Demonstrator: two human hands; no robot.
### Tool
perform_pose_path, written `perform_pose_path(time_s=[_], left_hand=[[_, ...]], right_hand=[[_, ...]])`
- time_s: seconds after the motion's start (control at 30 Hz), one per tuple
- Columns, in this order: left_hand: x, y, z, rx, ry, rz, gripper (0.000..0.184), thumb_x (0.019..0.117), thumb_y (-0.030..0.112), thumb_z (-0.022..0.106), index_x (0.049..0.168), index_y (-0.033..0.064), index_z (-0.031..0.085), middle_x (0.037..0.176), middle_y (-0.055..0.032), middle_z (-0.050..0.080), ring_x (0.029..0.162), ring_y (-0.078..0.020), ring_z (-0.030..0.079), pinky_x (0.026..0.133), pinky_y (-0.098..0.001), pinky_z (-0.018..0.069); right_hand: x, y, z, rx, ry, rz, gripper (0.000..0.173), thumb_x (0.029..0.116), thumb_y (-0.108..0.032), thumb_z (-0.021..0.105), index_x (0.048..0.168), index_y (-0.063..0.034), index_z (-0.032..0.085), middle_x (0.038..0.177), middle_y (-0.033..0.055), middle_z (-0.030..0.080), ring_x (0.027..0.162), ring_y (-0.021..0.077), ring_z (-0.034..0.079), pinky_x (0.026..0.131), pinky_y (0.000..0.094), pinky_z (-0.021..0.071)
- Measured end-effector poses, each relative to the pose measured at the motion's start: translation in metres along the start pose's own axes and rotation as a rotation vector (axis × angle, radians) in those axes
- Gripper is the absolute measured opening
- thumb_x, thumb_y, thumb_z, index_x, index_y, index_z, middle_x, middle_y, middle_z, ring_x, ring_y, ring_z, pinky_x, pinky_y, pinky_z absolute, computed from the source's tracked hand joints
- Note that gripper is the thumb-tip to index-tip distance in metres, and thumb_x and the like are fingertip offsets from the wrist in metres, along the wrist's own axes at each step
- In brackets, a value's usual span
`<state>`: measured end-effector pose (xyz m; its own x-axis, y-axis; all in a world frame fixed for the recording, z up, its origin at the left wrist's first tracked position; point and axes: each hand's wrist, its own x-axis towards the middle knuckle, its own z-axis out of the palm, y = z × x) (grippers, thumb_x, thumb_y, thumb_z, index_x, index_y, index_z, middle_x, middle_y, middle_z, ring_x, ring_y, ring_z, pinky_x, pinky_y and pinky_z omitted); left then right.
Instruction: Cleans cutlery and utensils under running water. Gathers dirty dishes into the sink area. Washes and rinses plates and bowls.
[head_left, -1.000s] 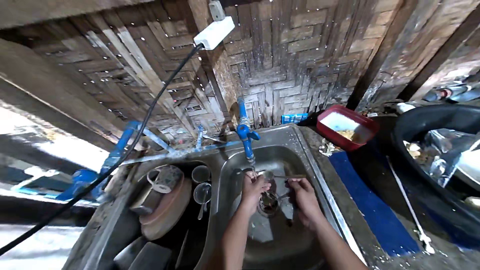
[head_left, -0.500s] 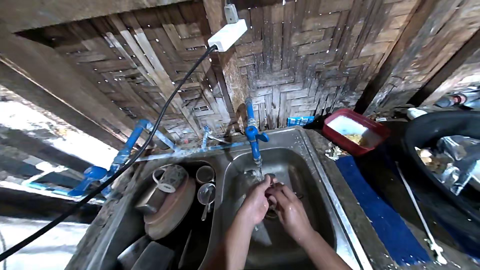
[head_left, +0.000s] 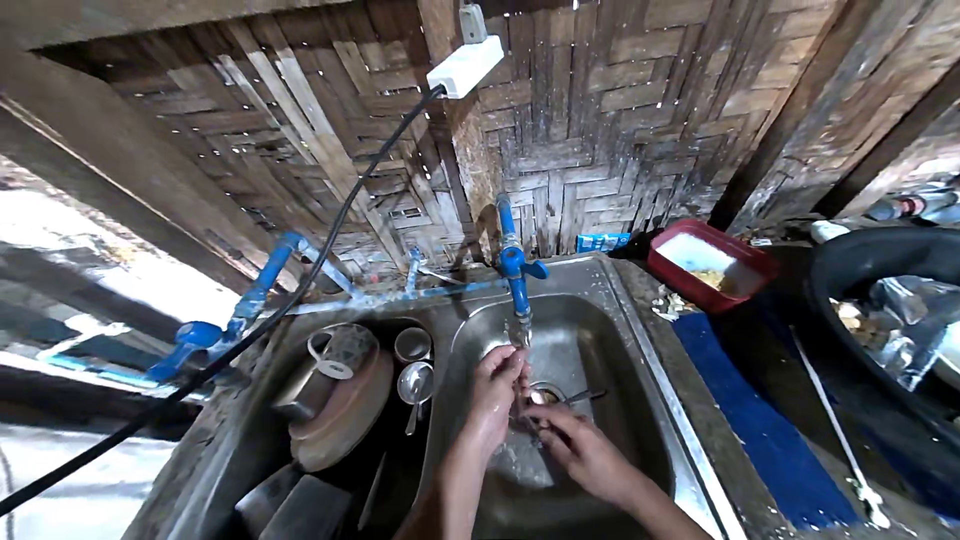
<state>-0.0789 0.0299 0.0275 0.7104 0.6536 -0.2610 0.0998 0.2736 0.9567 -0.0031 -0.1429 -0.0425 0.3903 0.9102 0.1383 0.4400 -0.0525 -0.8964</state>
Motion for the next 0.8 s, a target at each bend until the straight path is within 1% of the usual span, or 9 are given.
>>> perform_pose_path(time_s=[0.1, 0.27, 0.43, 0.5, 0.57, 0.6, 0.67, 0.73, 0.8], left_hand=[[-0.001, -0.002, -0.013, 0.323, -0.029, 0.068, 0.023, 0.1049, 0.016, 0.057, 0.12, 0.0026, 0.068, 0.102, -0.008, 0.072, 0.07, -0.0144, 0.065, 0.061, -0.028, 0.0554], [-0.024, -0.006, 0.009, 0.341, -0.075, 0.168, 0.017, 0.0928, 0.004, 0.06, 0.108, 0.0023, 0.068, 0.089, -0.0061, 0.071, 0.074, -0.0142, 0.067, 0.069, -0.0324, 0.0589], [-0.025, -0.005, 0.005, 0.411, 0.034, 0.237, 0.012, 0.0976, 0.008, 0.058, 0.097, 0.0047, 0.07, 0.081, -0.0035, 0.067, 0.065, -0.0123, 0.061, 0.061, -0.0297, 0.0534], [-0.031, -0.007, -0.002, 0.352, 0.069, 0.228, 0.013, 0.0968, 0.007, 0.059, 0.101, 0.0034, 0.07, 0.086, -0.0049, 0.069, 0.072, -0.0135, 0.065, 0.065, -0.0318, 0.0556], [-0.025, 0.0, -0.011, 0.293, 0.041, 0.262, 0.018, 0.0977, 0.005, 0.06, 0.112, 0.0022, 0.071, 0.099, -0.0068, 0.074, 0.088, -0.0149, 0.071, 0.079, -0.0338, 0.0618], [-0.023, -0.001, -0.014, 0.297, 0.019, 0.266, 0.019, 0.0981, 0.005, 0.058, 0.112, 0.0024, 0.07, 0.098, -0.0069, 0.074, 0.086, -0.0151, 0.071, 0.076, -0.0333, 0.0608], [-0.027, -0.005, -0.015, 0.357, -0.01, 0.254, 0.018, 0.1009, 0.007, 0.053, 0.106, 0.0033, 0.07, 0.09, -0.0049, 0.069, 0.072, -0.0132, 0.063, 0.065, -0.03, 0.0549], [-0.028, 0.001, -0.014, 0.475, -0.035, 0.257, 0.018, 0.1025, 0.009, 0.053, 0.104, 0.0046, 0.07, 0.088, -0.0029, 0.069, 0.072, -0.0114, 0.063, 0.066, -0.0272, 0.0544], [-0.026, 0.006, -0.016, 0.592, -0.025, 0.288, 0.018, 0.0987, 0.009, 0.056, 0.107, 0.0051, 0.071, 0.094, -0.0024, 0.072, 0.086, -0.0094, 0.068, 0.081, -0.0283, 0.0577]], right_hand=[[0.021, -0.018, -0.034, 0.147, 0.301, 0.087, 0.034, 0.1028, -0.017, 0.054, 0.135, -0.0097, 0.063, 0.109, 0.0045, 0.07, 0.089, 0.0129, 0.068, 0.078, 0.0328, 0.06], [0.096, -0.056, -0.032, -0.279, 0.26, -0.238, 0.032, 0.0961, -0.023, 0.045, 0.095, -0.0159, 0.076, 0.117, 0.0026, 0.071, 0.123, 0.0204, 0.059, 0.105, 0.0468, 0.0482], [0.135, -0.082, -0.022, -0.194, 0.188, 0.256, 0.034, 0.1046, -0.029, 0.046, 0.1, -0.0073, 0.071, 0.096, 0.0123, 0.07, 0.094, 0.029, 0.068, 0.085, 0.0537, 0.0545], [0.123, -0.081, 0.002, -0.112, 0.308, 0.197, 0.029, 0.1034, -0.021, 0.047, 0.102, -0.0084, 0.073, 0.103, 0.0099, 0.071, 0.101, 0.027, 0.068, 0.091, 0.0521, 0.0548], [0.12, -0.072, 0.017, 0.0, 0.375, -0.033, 0.037, 0.0982, -0.012, 0.039, 0.102, -0.0113, 0.075, 0.117, 0.0041, 0.073, 0.125, 0.0208, 0.06, 0.112, 0.0458, 0.0453], [0.122, -0.067, 0.016, 0.032, 0.374, -0.062, 0.039, 0.0981, -0.011, 0.037, 0.104, -0.0109, 0.075, 0.118, 0.0043, 0.073, 0.127, 0.0198, 0.06, 0.113, 0.0451, 0.0448], [0.127, -0.065, 0.006, 0.069, 0.344, 0.101, 0.034, 0.104, -0.016, 0.041, 0.107, -0.0113, 0.074, 0.104, 0.0047, 0.074, 0.101, 0.0175, 0.069, 0.09, 0.0445, 0.0563], [0.136, -0.066, -0.005, 0.114, 0.346, 0.238, 0.028, 0.1074, -0.02, 0.046, 0.107, -0.0101, 0.072, 0.089, 0.008, 0.07, 0.079, 0.0213, 0.066, 0.073, 0.0472, 0.0555], [0.125, -0.069, 0.0, 0.063, 0.335, 0.148, 0.032, 0.107, -0.017, 0.041, 0.107, -0.0101, 0.072, 0.101, 0.0062, 0.072, 0.097, 0.0188, 0.068, 0.09, 0.044, 0.0555]])
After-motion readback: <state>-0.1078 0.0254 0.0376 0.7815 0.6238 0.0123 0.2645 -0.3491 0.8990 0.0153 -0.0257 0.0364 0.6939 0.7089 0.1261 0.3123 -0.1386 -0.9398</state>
